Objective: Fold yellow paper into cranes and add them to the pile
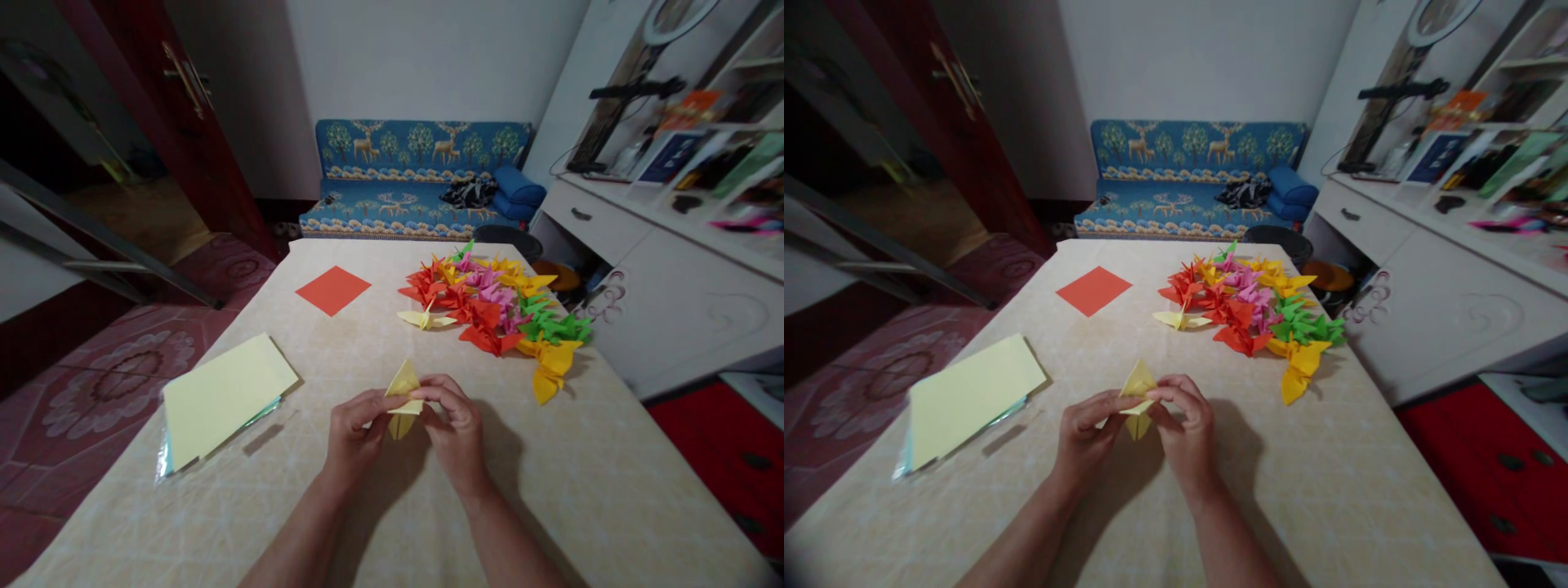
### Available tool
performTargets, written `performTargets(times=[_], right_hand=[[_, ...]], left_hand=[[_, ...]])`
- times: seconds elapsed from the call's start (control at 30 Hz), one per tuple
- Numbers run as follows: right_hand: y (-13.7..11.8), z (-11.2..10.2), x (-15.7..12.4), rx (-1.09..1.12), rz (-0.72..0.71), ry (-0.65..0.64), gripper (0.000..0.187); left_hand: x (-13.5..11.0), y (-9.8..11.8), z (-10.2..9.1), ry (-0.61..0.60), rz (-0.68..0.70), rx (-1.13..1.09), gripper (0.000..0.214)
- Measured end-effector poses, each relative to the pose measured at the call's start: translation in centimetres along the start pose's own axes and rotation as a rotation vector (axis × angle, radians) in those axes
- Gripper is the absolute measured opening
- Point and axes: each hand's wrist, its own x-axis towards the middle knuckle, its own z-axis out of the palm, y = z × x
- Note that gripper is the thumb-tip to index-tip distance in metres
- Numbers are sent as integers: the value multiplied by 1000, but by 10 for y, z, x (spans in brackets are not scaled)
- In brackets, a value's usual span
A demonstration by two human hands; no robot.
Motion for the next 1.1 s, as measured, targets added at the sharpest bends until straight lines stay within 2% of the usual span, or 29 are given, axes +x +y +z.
performTargets(times=[0.13, 0.23, 0.33, 0.43, 0.5, 0.77, 0.87, 1.1], right_hand=[[1, 4, -2, 55, 103, 31, 9], [4, 7, -4, 132, 202, 68, 8], [3, 9, -6, 178, 362, 104, 5], [1, 11, -6, 228, 523, 125, 13], [0, 11, -5, 251, 557, 134, 17], [-3, 11, -6, 250, 526, 85, 15], [-4, 12, -7, 251, 505, 74, 15], [-4, 15, -8, 284, 605, 86, 18]], left_hand=[[1, 2, -1, -2, -83, -22, 23], [3, 3, -1, 26, -227, -101, 14], [5, 4, 1, 104, -398, -199, 7], [6, 4, 3, 154, -538, -273, 10], [6, 5, 3, 168, -595, -300, 12], [4, 3, 4, 204, -555, -258, 15], [4, 2, 6, 240, -585, -278, 14], [4, 1, 8, 294, -660, -352, 14]])
